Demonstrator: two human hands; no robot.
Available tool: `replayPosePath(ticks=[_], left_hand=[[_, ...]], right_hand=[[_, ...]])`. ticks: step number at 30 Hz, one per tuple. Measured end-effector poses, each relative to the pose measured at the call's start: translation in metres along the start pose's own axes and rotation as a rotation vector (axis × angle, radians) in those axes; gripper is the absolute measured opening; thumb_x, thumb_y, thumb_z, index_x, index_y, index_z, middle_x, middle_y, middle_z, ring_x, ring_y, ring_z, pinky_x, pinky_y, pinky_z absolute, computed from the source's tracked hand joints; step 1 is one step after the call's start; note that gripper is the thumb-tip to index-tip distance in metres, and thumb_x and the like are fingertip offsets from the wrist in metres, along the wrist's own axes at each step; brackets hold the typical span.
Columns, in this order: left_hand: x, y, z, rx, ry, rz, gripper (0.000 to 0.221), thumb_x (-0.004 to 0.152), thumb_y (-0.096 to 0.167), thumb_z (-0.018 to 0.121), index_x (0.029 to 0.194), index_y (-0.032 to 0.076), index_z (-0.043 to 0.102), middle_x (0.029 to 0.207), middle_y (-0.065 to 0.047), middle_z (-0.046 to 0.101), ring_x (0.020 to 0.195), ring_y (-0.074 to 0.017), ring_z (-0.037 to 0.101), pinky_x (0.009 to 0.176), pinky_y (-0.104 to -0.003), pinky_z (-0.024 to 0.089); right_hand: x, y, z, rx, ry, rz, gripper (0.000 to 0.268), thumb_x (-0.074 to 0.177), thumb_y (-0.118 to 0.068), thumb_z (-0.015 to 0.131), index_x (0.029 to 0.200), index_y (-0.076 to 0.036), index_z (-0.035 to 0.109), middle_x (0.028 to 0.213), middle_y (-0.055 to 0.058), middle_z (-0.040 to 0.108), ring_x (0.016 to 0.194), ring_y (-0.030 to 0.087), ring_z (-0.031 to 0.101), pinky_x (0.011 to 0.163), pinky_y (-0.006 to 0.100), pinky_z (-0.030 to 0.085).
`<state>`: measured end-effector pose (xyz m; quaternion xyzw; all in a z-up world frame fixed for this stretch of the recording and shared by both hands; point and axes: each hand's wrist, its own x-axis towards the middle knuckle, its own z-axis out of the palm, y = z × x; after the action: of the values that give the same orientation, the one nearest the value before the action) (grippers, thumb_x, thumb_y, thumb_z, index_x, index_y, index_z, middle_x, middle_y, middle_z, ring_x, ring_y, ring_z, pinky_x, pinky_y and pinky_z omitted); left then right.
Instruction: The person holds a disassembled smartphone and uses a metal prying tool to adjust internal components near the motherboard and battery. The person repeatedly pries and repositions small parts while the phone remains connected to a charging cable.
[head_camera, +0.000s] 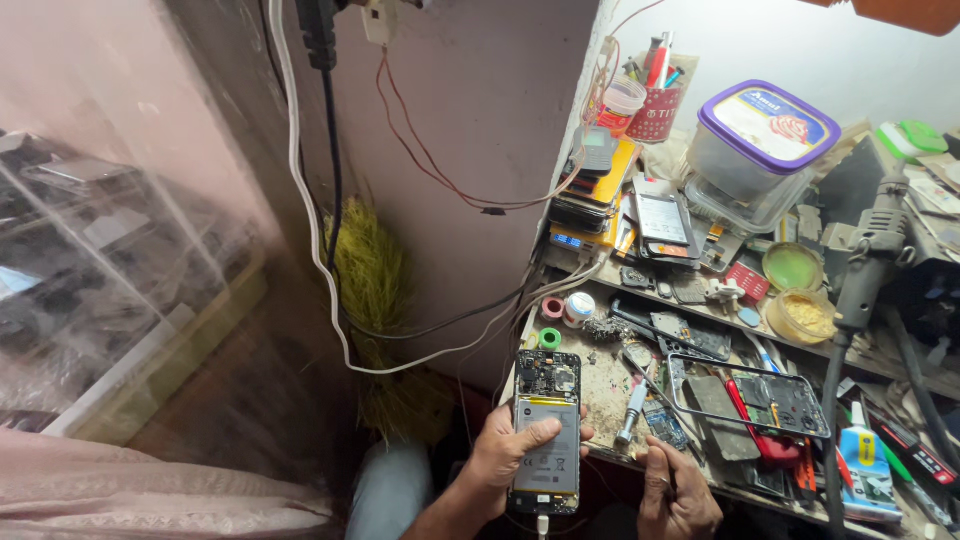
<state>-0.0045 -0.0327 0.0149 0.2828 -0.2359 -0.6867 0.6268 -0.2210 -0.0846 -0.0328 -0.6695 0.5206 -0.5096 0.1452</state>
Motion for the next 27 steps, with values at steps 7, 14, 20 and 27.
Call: replayPosePath(ticks=[7,14,20,27], left_hand=[[-0.0007,0.0013,0.0017,0.024,0.01,0.006,0.043,0.094,0.019,0.068,0.13,-0.004,0.062,0.109,-0.018,0.077,0.091,-0.0201,0.075,0.084,-0.034,0.062],[0.0017,-0.0011,-0.0015,0.017,-0.002,0.002,0.044,0.095,0.019,0.068,0.131,-0.005,0.061,0.11,-0.019,0.076,0.092,-0.0204,0.075,0.085,-0.034,0.063],[0.0002,0.0024,0.0017,0.041,0.038,-0.01,0.044,0.093,0.018,0.067,0.131,-0.003,0.058,0.111,-0.019,0.076,0.091,-0.0212,0.076,0.084,-0.035,0.064],[0.0002,0.0018,0.001,0.024,0.02,-0.001,0.044,0.093,0.016,0.067,0.131,-0.004,0.058,0.112,-0.02,0.076,0.092,-0.0221,0.076,0.084,-0.035,0.064]], right_hand=[[0.0009,0.0002,-0.0001,-0.006,0.008,-0.05,0.018,0.101,-0.016,0.065,0.109,-0.004,0.075,0.085,0.008,0.076,0.08,0.015,0.074,0.076,0.028,0.056],[0.0011,-0.0041,-0.0011,0.017,-0.001,-0.046,0.019,0.103,-0.017,0.063,0.111,-0.003,0.074,0.086,0.008,0.076,0.082,0.014,0.073,0.077,0.027,0.056],[0.0018,-0.0047,-0.0029,-0.01,-0.024,-0.016,0.02,0.102,-0.017,0.064,0.111,-0.003,0.074,0.085,0.009,0.076,0.08,0.014,0.073,0.075,0.027,0.056],[0.0009,-0.0031,-0.0009,0.02,-0.005,-0.01,0.019,0.102,-0.016,0.064,0.11,-0.003,0.074,0.085,0.009,0.076,0.076,0.013,0.072,0.072,0.026,0.055]])
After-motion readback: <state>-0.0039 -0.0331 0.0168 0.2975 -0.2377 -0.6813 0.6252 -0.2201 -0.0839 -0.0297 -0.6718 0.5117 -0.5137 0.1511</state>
